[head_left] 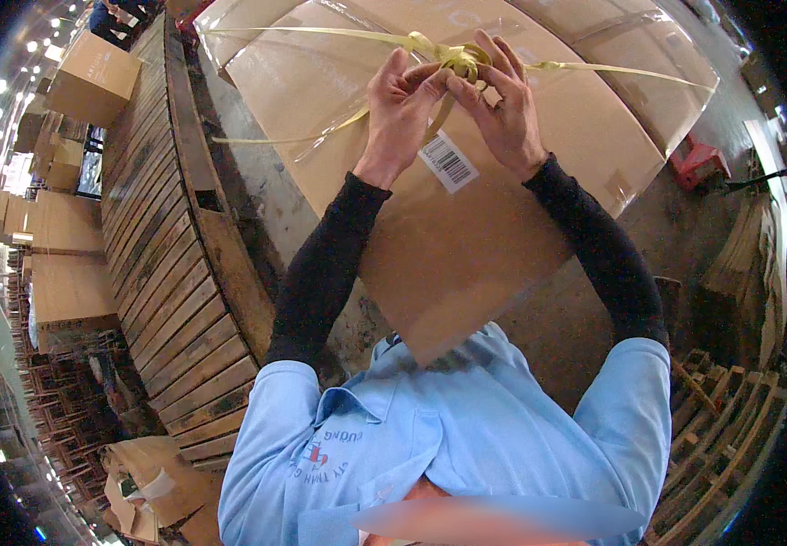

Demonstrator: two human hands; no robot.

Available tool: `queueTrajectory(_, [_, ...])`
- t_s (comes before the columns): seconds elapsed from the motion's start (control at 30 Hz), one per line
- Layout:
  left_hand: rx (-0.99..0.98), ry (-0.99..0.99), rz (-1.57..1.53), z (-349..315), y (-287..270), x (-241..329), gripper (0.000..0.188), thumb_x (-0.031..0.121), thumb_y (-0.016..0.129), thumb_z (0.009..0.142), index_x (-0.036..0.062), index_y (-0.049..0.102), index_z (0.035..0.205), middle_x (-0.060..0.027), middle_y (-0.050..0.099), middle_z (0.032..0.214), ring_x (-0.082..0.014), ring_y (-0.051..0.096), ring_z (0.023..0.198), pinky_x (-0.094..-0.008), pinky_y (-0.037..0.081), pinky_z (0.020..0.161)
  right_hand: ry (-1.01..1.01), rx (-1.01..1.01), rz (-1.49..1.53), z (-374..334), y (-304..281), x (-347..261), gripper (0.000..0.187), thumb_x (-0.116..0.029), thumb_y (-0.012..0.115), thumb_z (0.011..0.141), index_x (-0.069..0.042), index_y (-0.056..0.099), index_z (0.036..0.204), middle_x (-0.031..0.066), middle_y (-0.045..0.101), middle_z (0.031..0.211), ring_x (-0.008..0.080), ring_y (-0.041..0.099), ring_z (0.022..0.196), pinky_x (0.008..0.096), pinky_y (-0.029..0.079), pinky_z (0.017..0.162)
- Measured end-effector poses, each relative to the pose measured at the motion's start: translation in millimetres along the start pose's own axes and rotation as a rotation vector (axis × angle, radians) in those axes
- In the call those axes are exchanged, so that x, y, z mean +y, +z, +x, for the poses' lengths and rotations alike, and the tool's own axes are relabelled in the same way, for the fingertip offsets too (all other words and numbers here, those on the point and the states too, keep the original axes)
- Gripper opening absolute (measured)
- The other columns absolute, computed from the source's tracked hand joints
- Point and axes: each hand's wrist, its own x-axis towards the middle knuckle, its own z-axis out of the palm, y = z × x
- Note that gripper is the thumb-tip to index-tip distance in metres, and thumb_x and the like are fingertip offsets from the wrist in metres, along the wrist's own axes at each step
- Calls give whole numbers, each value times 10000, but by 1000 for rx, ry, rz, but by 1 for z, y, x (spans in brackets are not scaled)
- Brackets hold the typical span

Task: The person wraps a yellow plastic strap around a large cardboard box, ties a knot, and secures the package with cardboard corner protectors. They then retrieve a small paper label and affix it to the box.

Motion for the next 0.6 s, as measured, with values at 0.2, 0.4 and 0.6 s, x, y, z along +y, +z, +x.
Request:
queueTrajectory(0.2, [38,96,410,-10,11,6,174,99,626,969,-9,508,901,-127,692,985,-94,611,909,-254,521,762,289,-34,351,-6,4,-3,394,-396,706,878,-51,743,1064,166,559,1363,321,426,1319,415,311,1117])
queueTrajectory(0.4, [47,173,597,-11,10,3,190,178,648,945,-5,598,923,-146,700,945,-194,616,853,-354,485,767,418,59,612,-15,6,-19,270,-227,623,915,-1,739,1007,124,635,1219,233,497,1207,337,388,1032])
queueTrajectory(0.6, [-36,516,960,-10,5,4,145,186,668,884,51,619,907,-78,699,913,-272,580,942,-410,357,917,483,158,941,-23,-7,-34,272,-206,633,868,-10,715,1039,126,625,1196,237,481,1205,340,396,1002])
